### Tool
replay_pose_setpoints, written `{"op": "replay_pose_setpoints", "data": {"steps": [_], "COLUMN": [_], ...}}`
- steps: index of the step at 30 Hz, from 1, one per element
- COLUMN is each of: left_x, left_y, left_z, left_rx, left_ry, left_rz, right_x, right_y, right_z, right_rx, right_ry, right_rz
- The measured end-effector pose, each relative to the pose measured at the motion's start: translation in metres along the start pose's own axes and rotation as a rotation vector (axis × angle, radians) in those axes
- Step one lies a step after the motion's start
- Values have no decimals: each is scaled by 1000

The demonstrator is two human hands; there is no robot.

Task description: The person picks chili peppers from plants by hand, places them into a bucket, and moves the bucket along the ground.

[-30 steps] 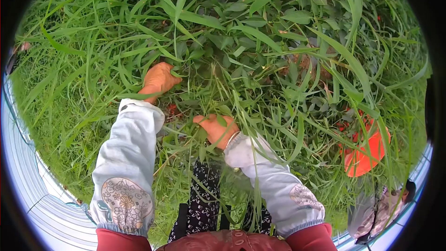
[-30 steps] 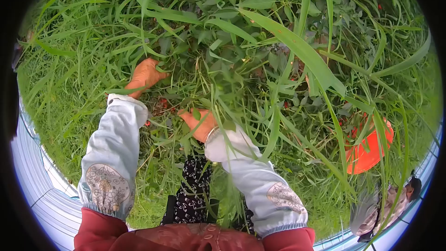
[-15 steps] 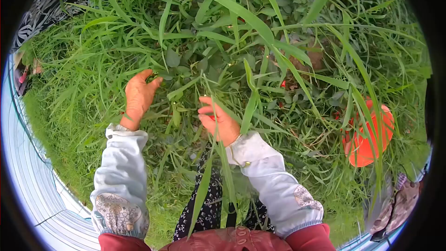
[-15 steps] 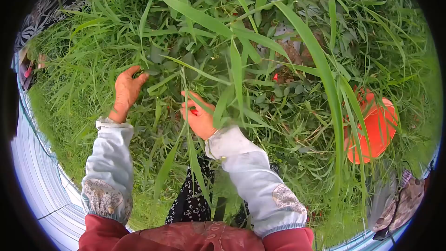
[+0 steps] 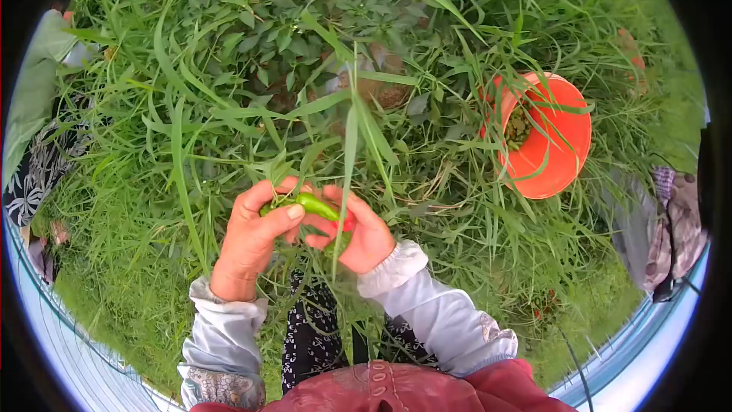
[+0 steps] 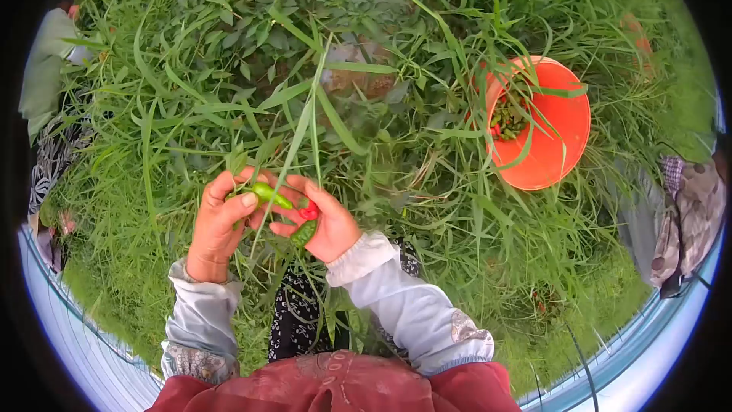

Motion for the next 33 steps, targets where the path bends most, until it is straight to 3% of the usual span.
{"op": "replay_pose_setpoints", "data": {"steps": [1, 5, 8, 9, 11, 12, 14, 15, 17, 19, 20, 22, 24, 26, 29, 30, 32, 33], "left_x": [4, -1, 6, 5, 19, 24, 26, 28, 31, 35, 38, 51, 65, 89, 130, 127, 148, 156], "left_y": [-9, -19, -20, -26, -41, -50, -65, -71, -84, -91, -88, -83, -79, -84, -74, -37, -7, -2], "left_z": [15, 109, 182, 207, 258, 286, 340, 362, 388, 380, 369, 319, 262, 190, 72, 52, -5, -39], "left_rx": [200, 226, 671, 514, 557, 576, 715, 756, 795, 750, 724, 767, 840, 1054, 1262, 1570, 1970, 2067], "left_ry": [-31, 34, -166, -113, -217, -286, -394, -479, -434, -394, -413, -380, -302, -228, -30, -16, 73, 110], "left_rz": [-6, -71, 774, 453, 476, 431, 646, 626, 778, 764, 727, 646, 634, 555, 739, 621, 678, 578], "right_x": [-12, -53, -85, -94, -122, -143, -168, -181, -191, -199, -201, -199, -189, -175, -138, -122, -94, -79], "right_y": [-13, -57, -104, -119, -164, -188, -237, -258, -301, -316, -313, -315, -305, -284, -228, -208, -169, -150], "right_z": [2, -8, -25, -28, -31, -30, -51, -59, -115, -124, -117, -121, -134, -130, -105, -96, -78, -69], "right_rx": [-64, -5, 82, 90, 134, 86, 93, 95, 40, 17, 126, 144, 41, -48, -182, -236, -342, -376], "right_ry": [-22, -22, 40, 76, 166, 56, 169, 199, 311, 303, 521, 540, 378, 266, 270, 265, 272, 287], "right_rz": [-50, -218, -392, -448, -621, -696, -966, -1022, -993, -882, -911, -911, -863, -807, -710, -675, -607, -566]}}
Point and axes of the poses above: each hand's wrist, its own x-axis towards the middle knuckle, its own z-axis out of the palm, y = z × x, the point moved 5 cm from there along x, towards the middle knuckle, and after that the axes turned 9 degrees about y, right-handed, at the moved point
